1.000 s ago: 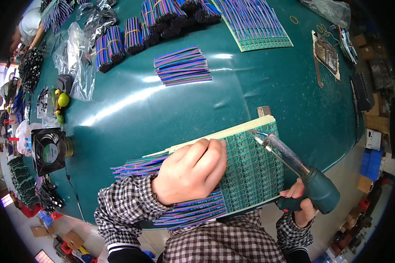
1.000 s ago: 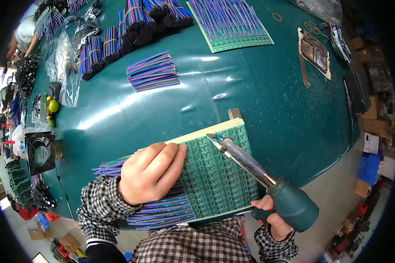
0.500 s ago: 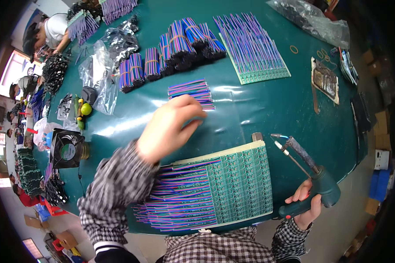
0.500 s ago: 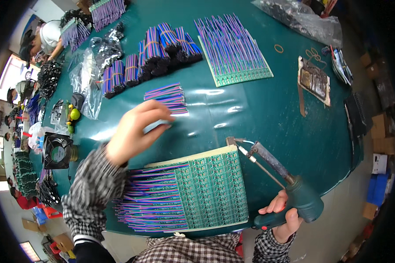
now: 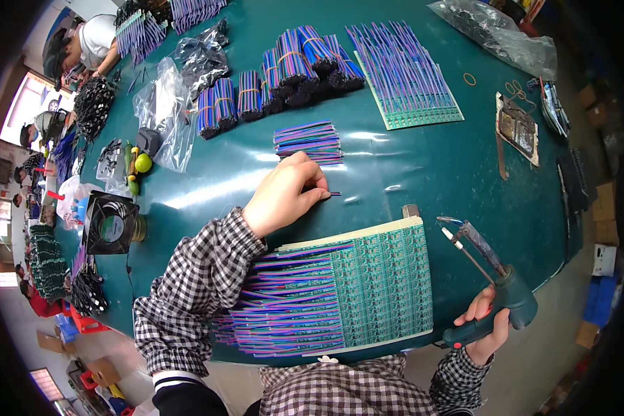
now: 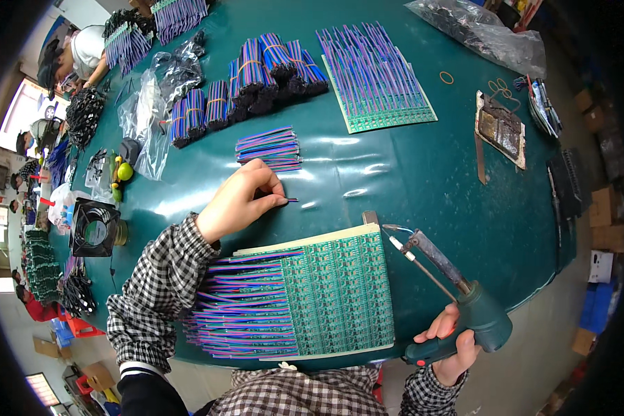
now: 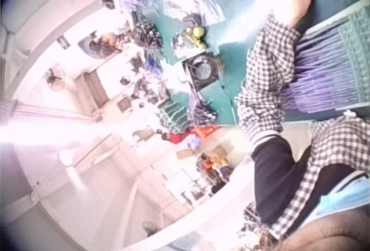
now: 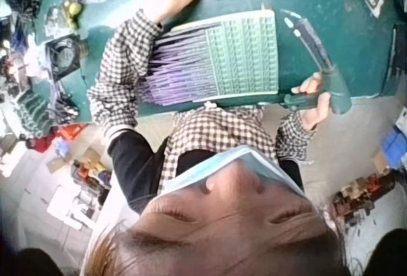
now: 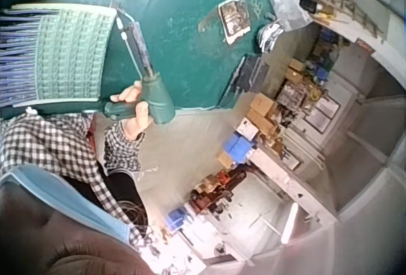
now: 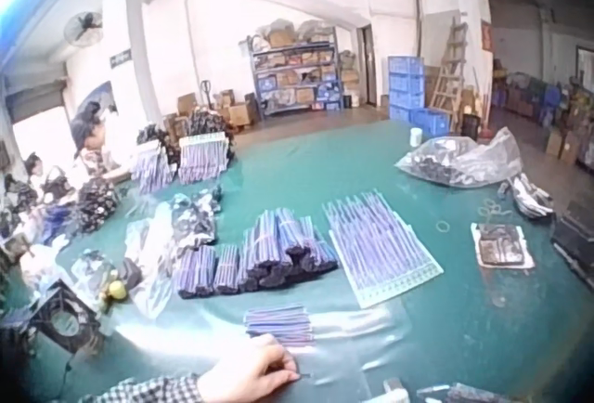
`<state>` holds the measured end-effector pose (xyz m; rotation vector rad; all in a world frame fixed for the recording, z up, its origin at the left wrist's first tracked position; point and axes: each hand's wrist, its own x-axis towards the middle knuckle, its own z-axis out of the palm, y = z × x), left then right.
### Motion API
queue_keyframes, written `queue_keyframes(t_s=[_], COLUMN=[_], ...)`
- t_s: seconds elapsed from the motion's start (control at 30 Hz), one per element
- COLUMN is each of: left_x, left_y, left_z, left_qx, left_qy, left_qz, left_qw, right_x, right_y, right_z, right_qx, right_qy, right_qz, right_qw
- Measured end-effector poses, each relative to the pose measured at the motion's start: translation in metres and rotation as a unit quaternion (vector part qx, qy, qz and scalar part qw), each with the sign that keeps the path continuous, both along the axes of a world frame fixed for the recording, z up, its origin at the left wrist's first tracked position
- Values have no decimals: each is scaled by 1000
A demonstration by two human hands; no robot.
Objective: The person places ribbon cables onto a circuit board panel and solders them in place using a soldering tool.
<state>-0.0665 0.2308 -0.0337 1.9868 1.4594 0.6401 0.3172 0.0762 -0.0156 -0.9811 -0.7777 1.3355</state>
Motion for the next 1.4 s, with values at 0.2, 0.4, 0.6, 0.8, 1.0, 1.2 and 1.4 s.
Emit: queue_keyframes(t_s=[0.2,0.4,0.6,0.8,1.0,1.2,1.4], left_x=[-19,20,45,50,49,48,48], left_y=[-51,-102,-103,-102,-100,-99,-100], left_z=[62,92,41,34,32,31,30], left_qx=[19,106,194,291,290,284,282], left_qy=[-128,-62,102,149,154,138,136], left_qz=[120,-10,-94,-82,-91,-86,-84], left_qw=[984,992,971,941,940,945,946], right_x=[3,-16,-25,-26,-31,-39,-36], right_y=[-5,4,-8,-19,-22,-30,-36], right_z=[8,14,20,22,30,31,27], right_qx=[3,-10,-3,-12,-34,-50,-121], right_qy=[-1,6,-24,-48,-99,-163,-177], right_qz=[2,37,32,46,77,103,69], right_qw=[1000,999,999,998,992,980,974])
